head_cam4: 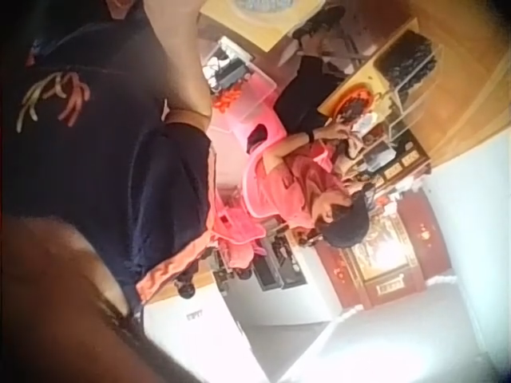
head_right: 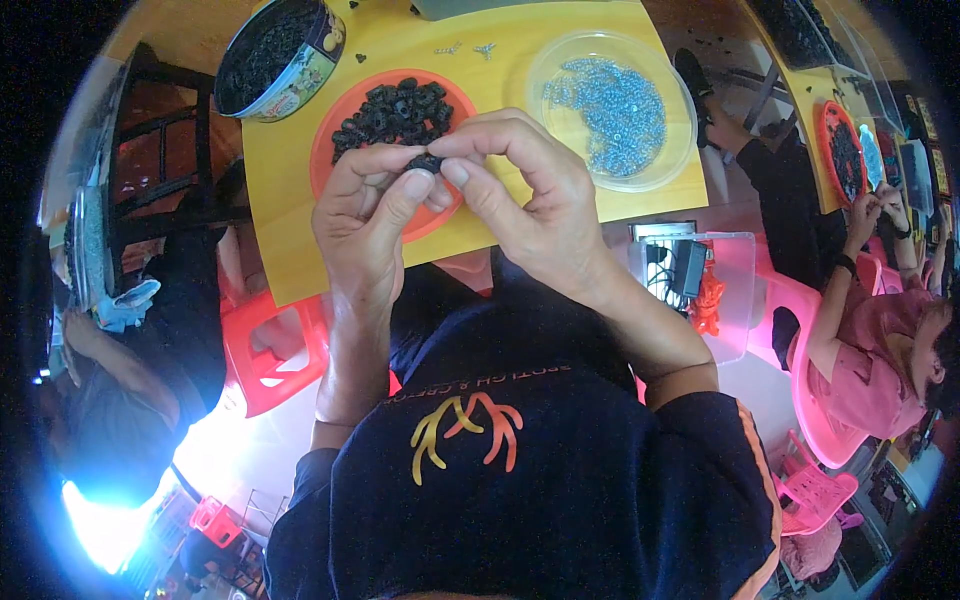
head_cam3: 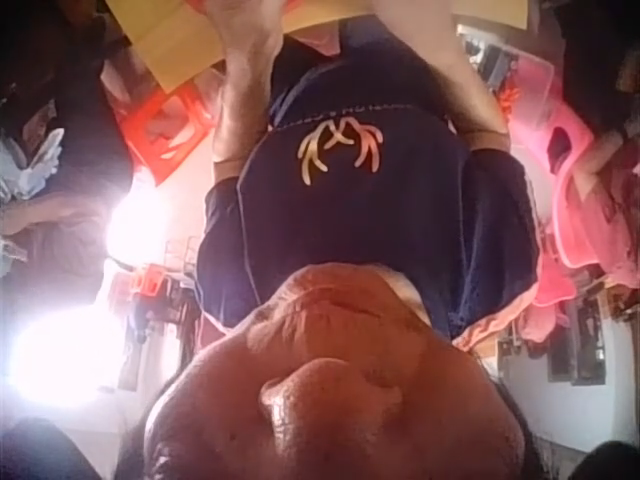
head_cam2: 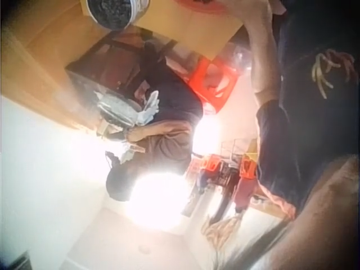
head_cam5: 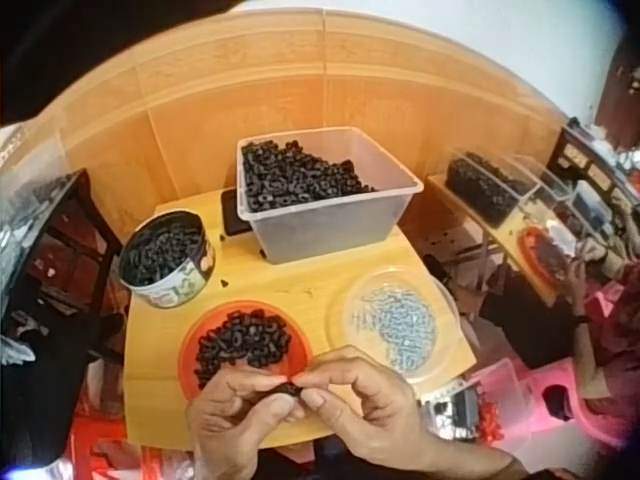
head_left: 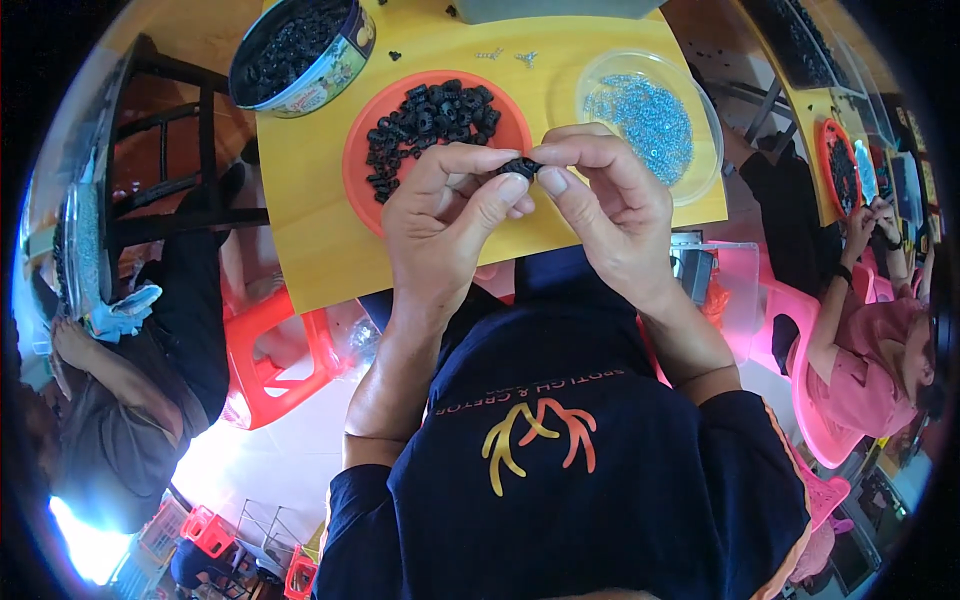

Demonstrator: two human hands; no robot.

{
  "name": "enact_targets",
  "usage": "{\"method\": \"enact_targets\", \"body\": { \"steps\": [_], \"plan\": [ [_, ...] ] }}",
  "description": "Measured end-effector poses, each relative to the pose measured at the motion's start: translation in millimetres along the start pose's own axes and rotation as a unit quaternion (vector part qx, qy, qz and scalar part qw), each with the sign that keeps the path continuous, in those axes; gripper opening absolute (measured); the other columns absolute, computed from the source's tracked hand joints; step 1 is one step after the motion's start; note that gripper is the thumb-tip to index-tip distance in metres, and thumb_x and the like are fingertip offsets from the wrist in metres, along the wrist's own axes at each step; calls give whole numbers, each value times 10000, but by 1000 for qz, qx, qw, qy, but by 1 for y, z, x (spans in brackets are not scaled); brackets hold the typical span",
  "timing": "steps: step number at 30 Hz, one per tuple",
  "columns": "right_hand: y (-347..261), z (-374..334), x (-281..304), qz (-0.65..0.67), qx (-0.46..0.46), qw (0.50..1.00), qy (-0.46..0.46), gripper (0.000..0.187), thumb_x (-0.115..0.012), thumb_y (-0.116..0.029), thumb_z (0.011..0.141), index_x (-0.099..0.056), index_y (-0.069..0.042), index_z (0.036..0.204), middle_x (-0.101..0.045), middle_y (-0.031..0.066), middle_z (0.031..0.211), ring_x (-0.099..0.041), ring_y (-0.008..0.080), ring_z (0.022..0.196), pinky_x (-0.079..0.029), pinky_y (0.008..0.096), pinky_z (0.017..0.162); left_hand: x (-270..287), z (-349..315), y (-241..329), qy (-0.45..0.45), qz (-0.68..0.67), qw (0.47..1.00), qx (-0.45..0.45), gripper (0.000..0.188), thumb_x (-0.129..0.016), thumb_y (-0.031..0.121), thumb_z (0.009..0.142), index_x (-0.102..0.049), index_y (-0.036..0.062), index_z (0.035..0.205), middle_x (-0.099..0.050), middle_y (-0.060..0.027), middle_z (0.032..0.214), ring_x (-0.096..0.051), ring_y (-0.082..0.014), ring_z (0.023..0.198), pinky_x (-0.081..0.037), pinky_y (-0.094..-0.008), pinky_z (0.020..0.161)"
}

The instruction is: The person assembles small decorative pieces by hand, inserting beads into plastic bases.

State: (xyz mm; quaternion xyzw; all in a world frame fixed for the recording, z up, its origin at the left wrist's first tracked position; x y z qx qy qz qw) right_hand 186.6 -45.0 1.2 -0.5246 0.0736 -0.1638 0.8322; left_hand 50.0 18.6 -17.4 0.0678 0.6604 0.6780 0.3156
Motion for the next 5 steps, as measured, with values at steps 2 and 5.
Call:
{"method": "enact_targets", "body": {
  "steps": [2,5],
  "plan": [
    [1,0,0,2,-2,1000,8,136,-622,-22,872,-647,-1,1004,-625,101,944,-618,186,883,-481,282,770,1,0,-1,-2,3,1000,0,173,-622,-33,872,-592,-12,1041,-656,-80,877,-639,-122,767,-517,-239,698],
    [1,0,1,-25,1,1000,-3,137,-621,-27,877,-644,1,1009,-628,103,955,-623,195,879,-484,284,770,1,0,-2,0,10,1000,4,174,-620,-31,874,-591,-13,1044,-657,-82,872,-640,-122,768,-521,-241,705]
  ]
}}
Point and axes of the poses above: each hand's wrist, its own z-axis towards the middle knuckle, its own x-axis out of the back of the hand, y = z × x, the point moved 5 cm from there along z, towards the middle knuckle
